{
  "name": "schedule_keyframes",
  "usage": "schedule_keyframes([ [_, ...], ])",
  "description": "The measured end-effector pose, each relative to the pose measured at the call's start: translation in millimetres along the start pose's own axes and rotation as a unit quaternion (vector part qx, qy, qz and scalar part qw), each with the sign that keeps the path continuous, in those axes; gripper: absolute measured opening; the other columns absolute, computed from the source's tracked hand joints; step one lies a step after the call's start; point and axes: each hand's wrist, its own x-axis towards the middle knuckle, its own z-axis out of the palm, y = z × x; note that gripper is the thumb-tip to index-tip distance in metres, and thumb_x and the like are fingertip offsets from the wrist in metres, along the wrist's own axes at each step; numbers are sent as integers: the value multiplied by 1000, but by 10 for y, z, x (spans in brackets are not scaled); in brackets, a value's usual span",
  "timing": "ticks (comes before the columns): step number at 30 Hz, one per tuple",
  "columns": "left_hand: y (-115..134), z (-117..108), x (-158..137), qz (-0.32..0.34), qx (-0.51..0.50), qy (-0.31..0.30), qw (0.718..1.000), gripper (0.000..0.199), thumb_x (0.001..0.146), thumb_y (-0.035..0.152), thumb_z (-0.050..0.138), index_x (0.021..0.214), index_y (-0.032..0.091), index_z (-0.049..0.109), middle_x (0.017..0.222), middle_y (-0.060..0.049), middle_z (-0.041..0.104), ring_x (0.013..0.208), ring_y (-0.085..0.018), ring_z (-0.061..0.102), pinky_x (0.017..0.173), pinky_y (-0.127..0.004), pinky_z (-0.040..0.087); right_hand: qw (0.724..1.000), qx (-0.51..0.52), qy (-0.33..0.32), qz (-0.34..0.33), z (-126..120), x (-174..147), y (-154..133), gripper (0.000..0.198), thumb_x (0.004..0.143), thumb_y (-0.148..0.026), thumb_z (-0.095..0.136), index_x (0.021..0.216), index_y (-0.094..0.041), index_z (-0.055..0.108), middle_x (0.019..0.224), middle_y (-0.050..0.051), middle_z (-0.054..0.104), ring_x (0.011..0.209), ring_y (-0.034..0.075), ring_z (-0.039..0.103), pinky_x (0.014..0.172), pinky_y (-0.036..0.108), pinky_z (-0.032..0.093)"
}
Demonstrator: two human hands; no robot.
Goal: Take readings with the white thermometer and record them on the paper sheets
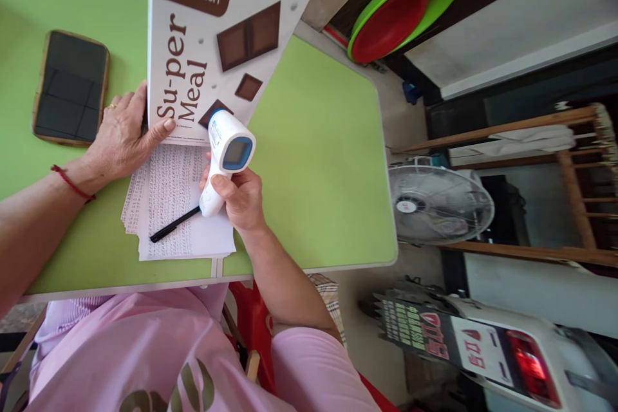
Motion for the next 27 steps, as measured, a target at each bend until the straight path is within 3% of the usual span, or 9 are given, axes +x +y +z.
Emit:
schedule_keyframes([
  [9,21,-17,-3,-5,10,-8,1000,95,91,104,30,142,28,57,131,-17,68,129,-49,61,114,-64,44,1000,17,-6,-11,-20,5,32,47,69,-66,89,76,-23,70,71,0,71,63,15,63,61,35,54],
  [18,133,-120,-8,-23,49,-56,997,97,96,99,20,150,25,51,137,-16,67,136,-45,59,115,-62,45,999,-2,-29,-24,-66,16,87,47,75,-69,84,82,-24,69,76,1,70,67,16,64,65,37,57],
  [27,181,-116,11,-46,69,-73,994,110,92,103,12,149,18,51,144,-20,61,132,-47,59,116,-62,44,999,11,-22,-32,-63,19,83,44,75,-64,86,80,-23,71,73,0,72,64,15,65,62,35,57],
])
